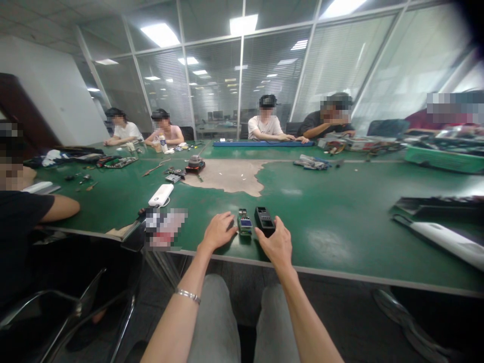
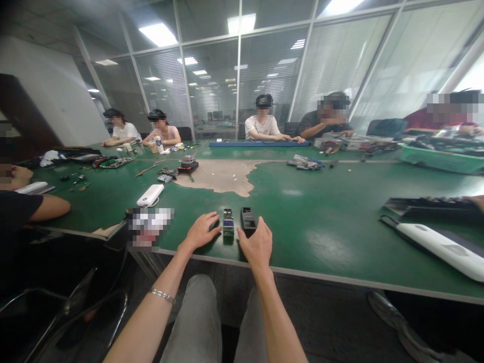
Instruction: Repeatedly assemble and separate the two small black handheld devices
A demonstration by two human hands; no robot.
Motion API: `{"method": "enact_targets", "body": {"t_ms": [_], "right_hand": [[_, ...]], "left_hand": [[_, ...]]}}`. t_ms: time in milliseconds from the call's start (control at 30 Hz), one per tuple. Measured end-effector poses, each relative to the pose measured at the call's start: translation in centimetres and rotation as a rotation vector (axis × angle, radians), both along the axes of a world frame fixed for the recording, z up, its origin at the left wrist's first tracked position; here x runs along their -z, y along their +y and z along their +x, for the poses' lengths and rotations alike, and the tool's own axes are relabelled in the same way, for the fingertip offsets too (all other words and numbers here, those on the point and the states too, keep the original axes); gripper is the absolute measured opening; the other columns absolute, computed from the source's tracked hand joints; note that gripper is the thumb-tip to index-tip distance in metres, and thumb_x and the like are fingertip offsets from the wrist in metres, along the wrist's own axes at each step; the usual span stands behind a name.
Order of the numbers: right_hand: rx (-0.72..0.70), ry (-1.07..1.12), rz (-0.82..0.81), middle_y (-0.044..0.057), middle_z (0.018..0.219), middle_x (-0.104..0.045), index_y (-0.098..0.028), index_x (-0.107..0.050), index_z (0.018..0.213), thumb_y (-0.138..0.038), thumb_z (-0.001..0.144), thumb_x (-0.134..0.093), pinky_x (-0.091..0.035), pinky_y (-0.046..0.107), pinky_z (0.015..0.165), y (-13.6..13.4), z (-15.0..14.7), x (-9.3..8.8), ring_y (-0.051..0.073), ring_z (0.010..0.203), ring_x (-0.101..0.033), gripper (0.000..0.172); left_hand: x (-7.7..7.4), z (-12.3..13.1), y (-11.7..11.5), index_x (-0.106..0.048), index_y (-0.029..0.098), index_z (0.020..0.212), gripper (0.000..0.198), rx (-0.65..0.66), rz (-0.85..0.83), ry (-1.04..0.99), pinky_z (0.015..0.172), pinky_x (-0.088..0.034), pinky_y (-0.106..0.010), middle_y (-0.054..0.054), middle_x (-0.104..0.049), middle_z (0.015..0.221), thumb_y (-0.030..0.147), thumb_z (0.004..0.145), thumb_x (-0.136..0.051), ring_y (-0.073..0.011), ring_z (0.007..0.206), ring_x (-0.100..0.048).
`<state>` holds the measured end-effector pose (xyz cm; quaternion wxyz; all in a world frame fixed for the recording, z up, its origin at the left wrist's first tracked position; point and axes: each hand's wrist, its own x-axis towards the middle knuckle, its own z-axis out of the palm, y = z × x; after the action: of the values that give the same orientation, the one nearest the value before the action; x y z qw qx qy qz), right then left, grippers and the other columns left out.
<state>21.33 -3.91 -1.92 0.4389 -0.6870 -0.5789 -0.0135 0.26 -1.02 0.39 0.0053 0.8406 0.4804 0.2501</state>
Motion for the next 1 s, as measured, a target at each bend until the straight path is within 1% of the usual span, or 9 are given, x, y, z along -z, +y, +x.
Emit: {"method": "enact_targets", "body": {"t_ms": [133, 333, 400, 533, 733, 833, 900, 1000], "right_hand": [[0.005, -0.021, -0.015, 0.022, 0.127, -0.053, -0.004, -0.038, 0.136, -0.055, 0.071, -0.058, -0.037, 0.042, 0.097, -0.1, 0.0, 0.0, 0.032, 0.120, -0.044, 0.085], [0.008, -0.041, -0.034, 0.021, 0.125, -0.055, -0.005, -0.041, 0.134, -0.054, 0.073, -0.058, -0.038, 0.041, 0.095, -0.2, -0.1, -0.2, 0.031, 0.117, -0.046, 0.080], [0.007, -0.047, -0.036, 0.019, 0.122, -0.057, -0.007, -0.044, 0.131, -0.053, 0.074, -0.057, -0.039, 0.041, 0.094, -0.3, -0.1, -0.3, 0.031, 0.115, -0.048, 0.075], [-0.046, -0.057, -0.002, 0.015, 0.117, -0.060, -0.012, -0.049, 0.125, -0.048, 0.079, -0.053, -0.040, 0.039, 0.092, -0.4, 0.0, -0.2, 0.028, 0.109, -0.051, 0.059], [-0.048, -0.031, -0.014, 0.014, 0.114, -0.061, -0.014, -0.051, 0.123, -0.049, 0.079, -0.053, -0.040, 0.039, 0.089, -0.4, 0.0, -0.1, 0.027, 0.105, -0.053, 0.056], [-0.054, 0.015, -0.040, 0.013, 0.111, -0.063, -0.016, -0.053, 0.121, -0.052, 0.079, -0.052, -0.041, 0.038, 0.088, -0.5, -0.1, -0.8, 0.027, 0.102, -0.055, 0.055], [-0.050, 0.066, -0.047, 0.012, 0.111, -0.064, -0.016, -0.053, 0.121, -0.054, 0.079, -0.052, -0.042, 0.037, 0.087, -0.7, -0.3, -1.6, 0.027, 0.100, -0.057, 0.057], [-0.055, 0.117, -0.012, 0.013, 0.112, -0.063, -0.017, -0.053, 0.123, -0.058, 0.080, -0.050, -0.042, 0.037, 0.086, -1.1, -1.2, -3.2, 0.026, 0.099, -0.059, 0.060]], "left_hand": [[0.1, 0.0, 0.1, -0.052, 0.018, 0.129, 0.050, 0.003, -0.002, -0.004, 0.107, -0.034, -0.039, -0.012, -0.052, 0.136, 0.049, 0.092, -0.042, -0.0233, 0.126, -0.047], [0.0, 0.0, 0.0, -0.052, 0.018, 0.129, 0.050, 0.001, -0.006, -0.013, 0.107, -0.034, -0.040, -0.011, -0.052, 0.136, 0.050, 0.092, -0.041, -0.0235, 0.126, -0.047], [-0.1, -0.1, -0.1, -0.052, 0.018, 0.129, 0.050, 0.000, -0.008, -0.015, 0.107, -0.034, -0.040, -0.011, -0.052, 0.136, 0.051, 0.092, -0.041, -0.0236, 0.126, -0.047], [-0.1, -0.2, -0.2, -0.053, 0.018, 0.128, 0.050, 0.003, -0.006, -0.019, 0.106, -0.035, -0.039, -0.012, -0.052, 0.135, 0.051, 0.092, -0.042, -0.0236, 0.124, -0.048], [0.1, -0.2, 0.0, -0.054, 0.017, 0.127, 0.049, 0.000, -0.001, -0.017, 0.106, -0.035, -0.039, -0.012, -0.053, 0.135, 0.049, 0.091, -0.044, -0.0241, 0.124, -0.049], [0.2, -0.2, 0.0, -0.054, 0.017, 0.127, 0.048, 0.000, 0.006, -0.021, 0.106, -0.035, -0.039, -0.011, -0.053, 0.134, 0.048, 0.091, -0.045, -0.0239, 0.124, -0.049], [0.3, -0.3, 0.1, -0.053, 0.018, 0.127, 0.047, -0.002, 0.010, -0.026, 0.107, -0.035, -0.039, -0.011, -0.053, 0.134, 0.047, 0.091, -0.046, -0.0236, 0.124, -0.048], [0.6, -0.3, 0.1, -0.053, 0.018, 0.128, 0.047, -0.011, 0.009, -0.041, 0.108, -0.034, -0.039, -0.011, -0.053, 0.135, 0.045, 0.090, -0.048, -0.0231, 0.125, -0.047]]}}
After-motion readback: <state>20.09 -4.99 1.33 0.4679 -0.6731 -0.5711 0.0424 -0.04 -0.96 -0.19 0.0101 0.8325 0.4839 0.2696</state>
